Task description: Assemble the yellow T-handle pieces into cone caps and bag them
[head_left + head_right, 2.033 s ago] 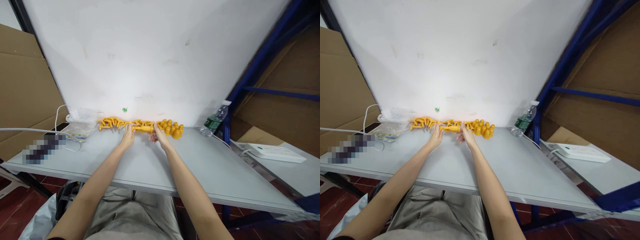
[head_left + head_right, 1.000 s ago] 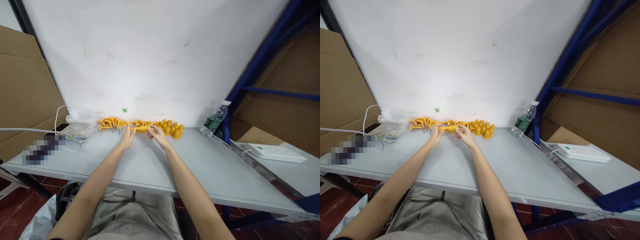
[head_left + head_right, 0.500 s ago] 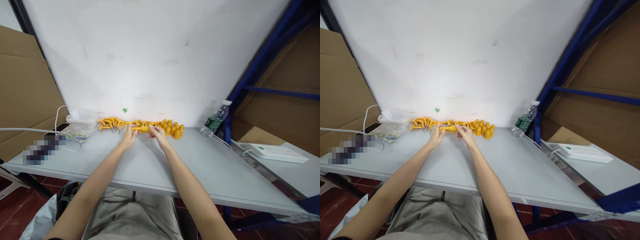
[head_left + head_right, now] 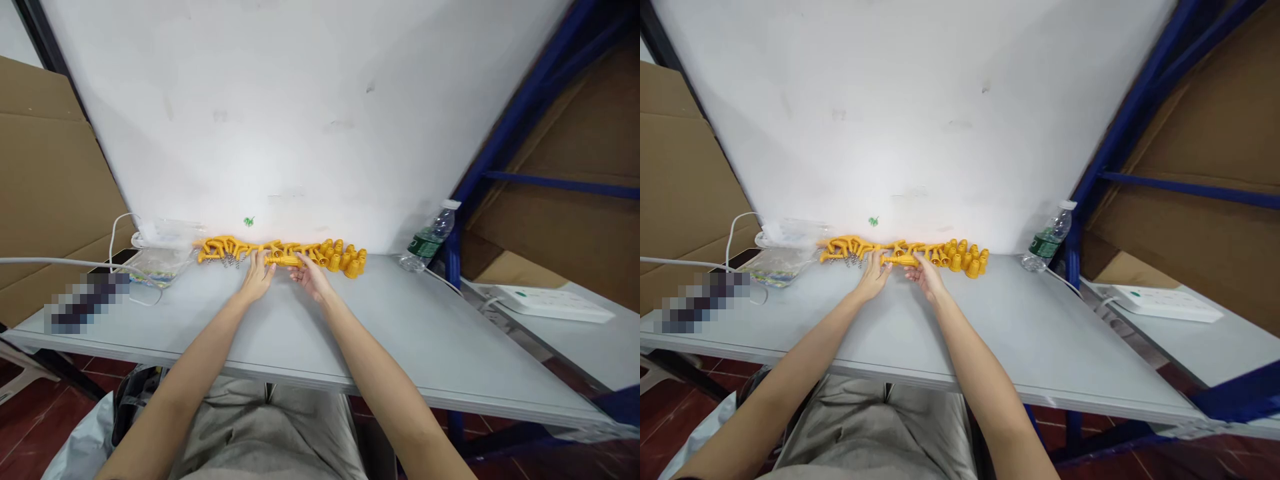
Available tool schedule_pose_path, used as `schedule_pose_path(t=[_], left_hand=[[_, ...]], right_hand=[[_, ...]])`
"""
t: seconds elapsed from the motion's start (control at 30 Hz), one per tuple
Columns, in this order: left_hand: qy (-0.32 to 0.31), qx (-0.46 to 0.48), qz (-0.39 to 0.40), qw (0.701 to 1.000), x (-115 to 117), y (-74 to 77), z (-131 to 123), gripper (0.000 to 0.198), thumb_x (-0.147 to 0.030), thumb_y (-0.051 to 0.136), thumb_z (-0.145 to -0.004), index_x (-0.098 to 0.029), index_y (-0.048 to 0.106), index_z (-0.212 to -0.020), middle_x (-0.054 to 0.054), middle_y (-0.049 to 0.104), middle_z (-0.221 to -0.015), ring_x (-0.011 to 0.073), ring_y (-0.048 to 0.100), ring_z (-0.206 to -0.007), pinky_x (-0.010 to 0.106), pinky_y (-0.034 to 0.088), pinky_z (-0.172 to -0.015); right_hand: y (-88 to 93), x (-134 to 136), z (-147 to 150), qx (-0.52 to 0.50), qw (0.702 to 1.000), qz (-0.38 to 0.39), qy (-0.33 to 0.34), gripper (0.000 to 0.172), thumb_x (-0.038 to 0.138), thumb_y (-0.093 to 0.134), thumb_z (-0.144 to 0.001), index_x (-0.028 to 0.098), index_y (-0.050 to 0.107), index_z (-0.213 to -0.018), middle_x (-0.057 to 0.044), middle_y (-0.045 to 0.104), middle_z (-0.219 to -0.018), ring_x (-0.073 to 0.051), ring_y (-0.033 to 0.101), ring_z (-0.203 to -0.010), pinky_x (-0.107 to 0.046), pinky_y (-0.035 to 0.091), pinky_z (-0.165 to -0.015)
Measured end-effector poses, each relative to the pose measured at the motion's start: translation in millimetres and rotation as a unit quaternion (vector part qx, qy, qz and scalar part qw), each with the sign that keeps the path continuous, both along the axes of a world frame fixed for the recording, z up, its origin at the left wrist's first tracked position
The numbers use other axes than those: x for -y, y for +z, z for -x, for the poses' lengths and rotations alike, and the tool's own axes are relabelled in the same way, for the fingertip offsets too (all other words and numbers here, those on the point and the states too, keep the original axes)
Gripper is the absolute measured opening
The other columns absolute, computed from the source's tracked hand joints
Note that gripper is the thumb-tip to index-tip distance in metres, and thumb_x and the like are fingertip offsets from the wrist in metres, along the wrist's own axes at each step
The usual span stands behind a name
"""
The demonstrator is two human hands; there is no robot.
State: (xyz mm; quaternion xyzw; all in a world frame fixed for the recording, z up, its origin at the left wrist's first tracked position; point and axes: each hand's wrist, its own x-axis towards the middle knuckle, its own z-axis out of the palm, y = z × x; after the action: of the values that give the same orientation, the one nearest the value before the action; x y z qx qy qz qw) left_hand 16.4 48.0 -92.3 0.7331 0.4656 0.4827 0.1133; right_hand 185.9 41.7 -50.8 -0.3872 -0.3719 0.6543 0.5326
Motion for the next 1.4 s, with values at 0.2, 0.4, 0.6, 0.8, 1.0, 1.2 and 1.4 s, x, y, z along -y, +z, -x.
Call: schedule_pose_path(t=[0.2, 0.4, 0.6, 0.8, 1.0, 1.2, 1.4], left_hand=[[0.012, -0.007, -0.034, 0.999, -5, -6.2, -1, 0.045, -0.043, 0.035, -0.096, -0.02, 0.033, -0.135, 0.017, 0.033, -0.142, 0.0243, 0.034, -0.136, 0.047, 0.031, -0.113], [-0.008, -0.002, -0.032, 0.999, -8, -13.1, -4, 0.044, -0.04, 0.034, -0.095, -0.018, 0.033, -0.134, 0.018, 0.034, -0.141, 0.0245, 0.035, -0.136, 0.047, 0.031, -0.114], [-0.013, -0.011, -0.035, 0.999, -8, -15.8, -7, 0.041, -0.037, 0.035, -0.095, -0.019, 0.034, -0.132, 0.017, 0.037, -0.139, 0.0236, 0.036, -0.136, 0.046, 0.031, -0.114], [0.008, -0.004, -0.034, 0.999, -10, -17.3, -7, 0.039, -0.033, 0.037, -0.094, -0.018, 0.036, -0.129, 0.017, 0.04, -0.137, 0.0243, 0.038, -0.133, 0.047, 0.032, -0.113], [0.019, 0.004, -0.033, 0.999, -13, -19.7, -6, 0.038, -0.032, 0.037, -0.093, -0.019, 0.037, -0.129, 0.017, 0.042, -0.137, 0.0254, 0.039, -0.133, 0.049, 0.033, -0.111], [0.02, -0.005, -0.009, 1.0, -13, -22.7, -7, 0.038, -0.033, 0.037, -0.093, -0.019, 0.039, -0.128, 0.017, 0.044, -0.135, 0.0251, 0.041, -0.132, 0.048, 0.033, -0.111], [0.035, -0.015, 0.019, 0.999, -13, -21.9, -7, 0.038, -0.032, 0.04, -0.092, -0.019, 0.041, -0.128, 0.016, 0.046, -0.135, 0.0262, 0.043, -0.129, 0.049, 0.035, -0.108]], right_hand=[[-17.3, -19, -9, 0.007, 0.98, -0.081, -0.18, 0.029, 0.036, 0.068, -0.074, 0.023, 0.046, -0.087, -0.001, 0.069, -0.072, -0.015, 0.066, -0.061, -0.025, 0.051, -0.059], [-39.5, -38, -30, 0.241, 0.877, -0.266, -0.32, 0.043, 0.047, 0.061, -0.076, 0.019, 0.047, -0.106, -0.011, 0.064, -0.108, -0.021, 0.063, -0.098, -0.036, 0.049, -0.087], [-42.5, -52, -28, 0.457, 0.785, -0.293, -0.298, 0.04, 0.037, 0.05, -0.084, 0.015, 0.051, -0.118, -0.016, 0.064, -0.115, -0.026, 0.059, -0.104, -0.039, 0.044, -0.092], [-41.1, -66, -3, 0.564, 0.729, -0.321, -0.218, 0.036, 0.027, 0.047, -0.088, 0.016, 0.052, -0.122, -0.014, 0.066, -0.116, -0.027, 0.059, -0.107, -0.043, 0.035, -0.101], [-45.6, -68, 14, 0.624, 0.712, -0.274, -0.17, 0.037, 0.029, 0.05, -0.091, 0.017, 0.052, -0.126, -0.013, 0.066, -0.12, -0.025, 0.058, -0.113, -0.044, 0.028, -0.106], [-43.8, -63, 20, 0.685, 0.671, -0.247, -0.14, 0.04, 0.033, 0.047, -0.094, 0.018, 0.05, -0.131, -0.013, 0.066, -0.122, -0.025, 0.054, -0.118, -0.048, 0.013, -0.112], [-34.5, -61, 28, 0.706, 0.655, -0.237, -0.131, 0.04, 0.032, 0.048, -0.094, 0.018, 0.051, -0.131, -0.014, 0.066, -0.121, -0.026, 0.055, -0.118, -0.05, 0.011, -0.112]])
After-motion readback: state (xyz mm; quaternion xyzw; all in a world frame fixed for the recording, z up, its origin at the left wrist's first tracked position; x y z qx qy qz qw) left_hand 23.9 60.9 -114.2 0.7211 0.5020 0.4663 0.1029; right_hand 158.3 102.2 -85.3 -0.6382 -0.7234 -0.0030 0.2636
